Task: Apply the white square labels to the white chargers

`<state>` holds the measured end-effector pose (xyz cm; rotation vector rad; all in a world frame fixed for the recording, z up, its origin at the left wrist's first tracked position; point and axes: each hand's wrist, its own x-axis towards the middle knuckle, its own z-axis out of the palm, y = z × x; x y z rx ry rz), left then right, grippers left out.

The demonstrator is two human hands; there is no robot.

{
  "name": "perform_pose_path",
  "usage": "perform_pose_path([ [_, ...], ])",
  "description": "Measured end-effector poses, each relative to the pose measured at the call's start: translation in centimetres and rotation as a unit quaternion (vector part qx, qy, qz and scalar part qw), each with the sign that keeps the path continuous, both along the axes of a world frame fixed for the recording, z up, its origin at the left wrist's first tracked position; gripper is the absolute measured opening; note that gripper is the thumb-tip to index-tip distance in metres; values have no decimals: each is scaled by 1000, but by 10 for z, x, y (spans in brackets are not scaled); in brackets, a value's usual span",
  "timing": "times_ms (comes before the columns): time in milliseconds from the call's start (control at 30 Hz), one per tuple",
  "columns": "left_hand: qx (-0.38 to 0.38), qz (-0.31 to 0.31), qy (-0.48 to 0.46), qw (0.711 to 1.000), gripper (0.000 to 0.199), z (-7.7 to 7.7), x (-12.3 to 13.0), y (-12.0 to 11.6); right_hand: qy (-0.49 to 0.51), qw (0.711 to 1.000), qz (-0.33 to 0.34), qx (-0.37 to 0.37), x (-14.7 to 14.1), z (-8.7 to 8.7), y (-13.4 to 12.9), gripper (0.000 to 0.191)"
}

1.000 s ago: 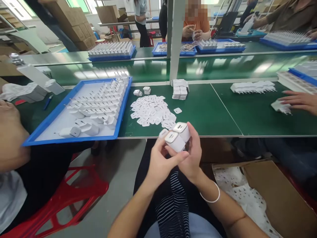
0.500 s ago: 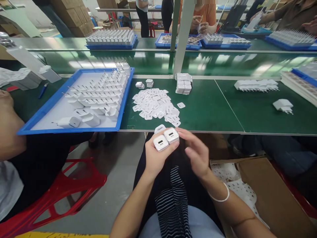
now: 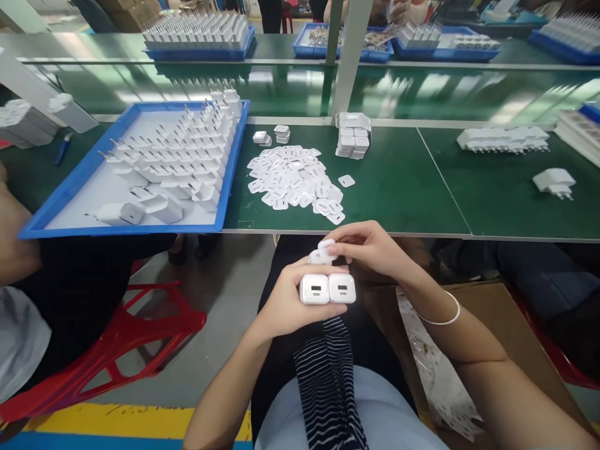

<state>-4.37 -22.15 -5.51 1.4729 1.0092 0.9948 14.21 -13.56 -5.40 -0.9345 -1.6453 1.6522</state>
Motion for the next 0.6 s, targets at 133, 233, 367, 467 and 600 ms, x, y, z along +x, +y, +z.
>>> perform_pose_path([
  [133,-5,25,-19,1000,42,-2,-2,3,-53,984,-110,131,11,15,-6,13],
  [233,11,18,-23,1000,38,-2,-1,5,-56,984,-113,122,19,29,-17,19],
  [367,44,49,-24,998,39,-2,1,7,-49,994,-67,77,22,37,-33,24],
  [467,57,59,-22,996,43,0,2,7,-35,998,-43,34,20,36,-40,22],
  [600,60,56,-8,997,39,7,4,7,-1,1000,-19,-14,17,34,-43,20],
])
